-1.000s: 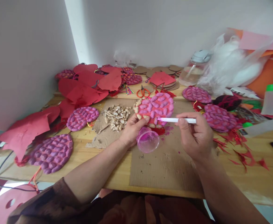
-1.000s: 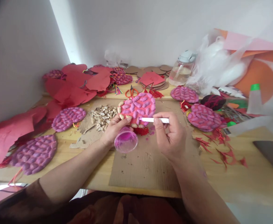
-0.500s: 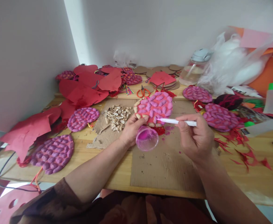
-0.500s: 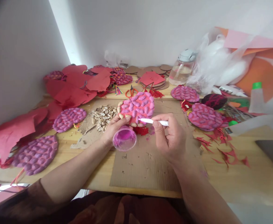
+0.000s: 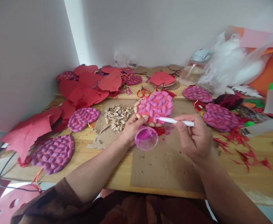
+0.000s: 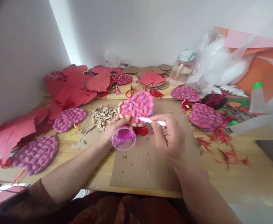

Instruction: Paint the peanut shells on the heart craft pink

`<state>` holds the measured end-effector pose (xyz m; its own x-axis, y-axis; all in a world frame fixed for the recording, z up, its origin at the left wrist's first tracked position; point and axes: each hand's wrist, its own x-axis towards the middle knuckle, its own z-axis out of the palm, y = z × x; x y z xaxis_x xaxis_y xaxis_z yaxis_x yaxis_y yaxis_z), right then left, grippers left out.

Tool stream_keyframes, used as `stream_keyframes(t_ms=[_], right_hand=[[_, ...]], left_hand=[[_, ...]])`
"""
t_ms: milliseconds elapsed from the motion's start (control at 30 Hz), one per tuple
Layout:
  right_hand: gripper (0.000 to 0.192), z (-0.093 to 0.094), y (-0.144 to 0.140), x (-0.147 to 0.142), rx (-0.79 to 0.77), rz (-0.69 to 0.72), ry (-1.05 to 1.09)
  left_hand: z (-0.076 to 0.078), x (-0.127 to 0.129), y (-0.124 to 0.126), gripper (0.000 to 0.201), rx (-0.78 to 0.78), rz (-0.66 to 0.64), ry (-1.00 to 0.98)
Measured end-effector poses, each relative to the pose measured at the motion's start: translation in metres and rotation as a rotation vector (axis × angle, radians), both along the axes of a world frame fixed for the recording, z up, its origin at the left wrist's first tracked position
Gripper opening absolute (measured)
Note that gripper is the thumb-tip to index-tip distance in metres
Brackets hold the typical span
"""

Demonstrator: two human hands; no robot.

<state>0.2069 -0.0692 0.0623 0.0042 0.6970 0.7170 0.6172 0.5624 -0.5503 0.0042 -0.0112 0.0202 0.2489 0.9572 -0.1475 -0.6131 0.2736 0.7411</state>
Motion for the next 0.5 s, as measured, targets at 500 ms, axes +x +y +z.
stream_keyframes(t_ms=[500], right_hand=[[0.005,0.0047,0.0007,-0.0005,0.041,0.021,-0.084]], left_hand=[[0.0082,-0.0068,0.0012,0.032,-0.096,-0.007,0.014]])
